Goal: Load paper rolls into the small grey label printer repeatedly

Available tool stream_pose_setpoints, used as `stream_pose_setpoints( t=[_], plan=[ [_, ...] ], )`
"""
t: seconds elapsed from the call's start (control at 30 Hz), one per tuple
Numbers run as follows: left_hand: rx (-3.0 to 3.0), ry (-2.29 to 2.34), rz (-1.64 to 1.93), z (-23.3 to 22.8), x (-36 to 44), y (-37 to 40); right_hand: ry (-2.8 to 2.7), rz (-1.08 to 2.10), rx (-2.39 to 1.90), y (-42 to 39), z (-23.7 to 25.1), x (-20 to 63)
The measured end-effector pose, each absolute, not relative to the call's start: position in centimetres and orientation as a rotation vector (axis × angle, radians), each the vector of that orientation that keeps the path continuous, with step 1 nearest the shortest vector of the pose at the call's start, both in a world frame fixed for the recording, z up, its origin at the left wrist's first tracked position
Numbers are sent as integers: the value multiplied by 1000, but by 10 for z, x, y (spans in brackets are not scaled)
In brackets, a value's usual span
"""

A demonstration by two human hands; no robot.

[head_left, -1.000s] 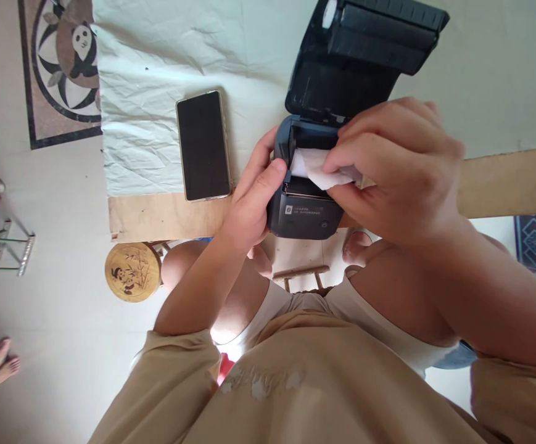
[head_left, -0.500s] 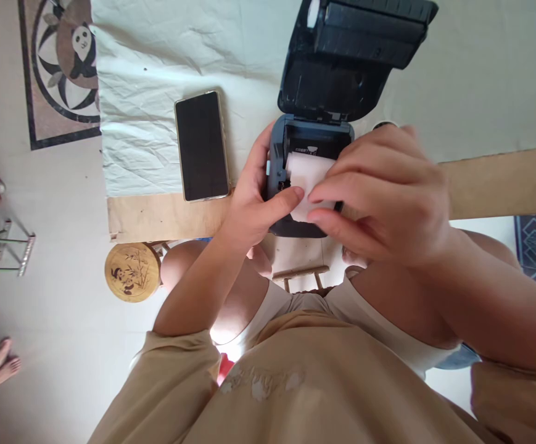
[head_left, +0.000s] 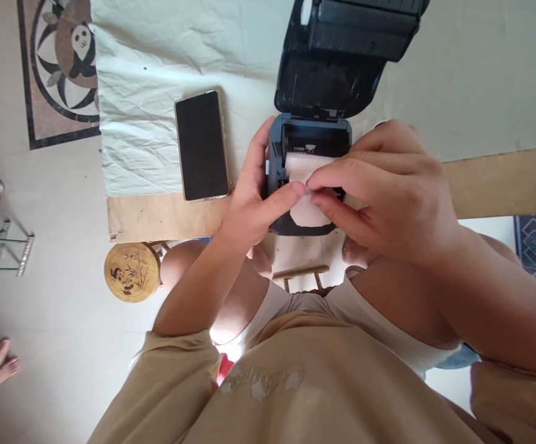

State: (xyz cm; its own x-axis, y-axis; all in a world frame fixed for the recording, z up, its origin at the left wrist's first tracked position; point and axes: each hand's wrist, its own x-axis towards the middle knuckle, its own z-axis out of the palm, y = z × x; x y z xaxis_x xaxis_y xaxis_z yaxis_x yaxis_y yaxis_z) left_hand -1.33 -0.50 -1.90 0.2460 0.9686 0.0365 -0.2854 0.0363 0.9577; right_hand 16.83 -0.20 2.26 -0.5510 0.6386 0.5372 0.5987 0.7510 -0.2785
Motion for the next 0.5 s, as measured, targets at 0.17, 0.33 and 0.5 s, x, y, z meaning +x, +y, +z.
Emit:
stream_pose_setpoints(
  t=[0.17, 0.33, 0.5],
  plan=[
    [1137, 855, 1120, -16, -13, -6, -2319, 127, -947, -2, 23, 167],
    [1251, 762, 1206, -42, -15, 4, -2395, 83, -1001, 0, 26, 172],
    [1335, 672, 1262, -59, -18, 11, -2408, 86, -1026, -1, 27, 173]
  ],
)
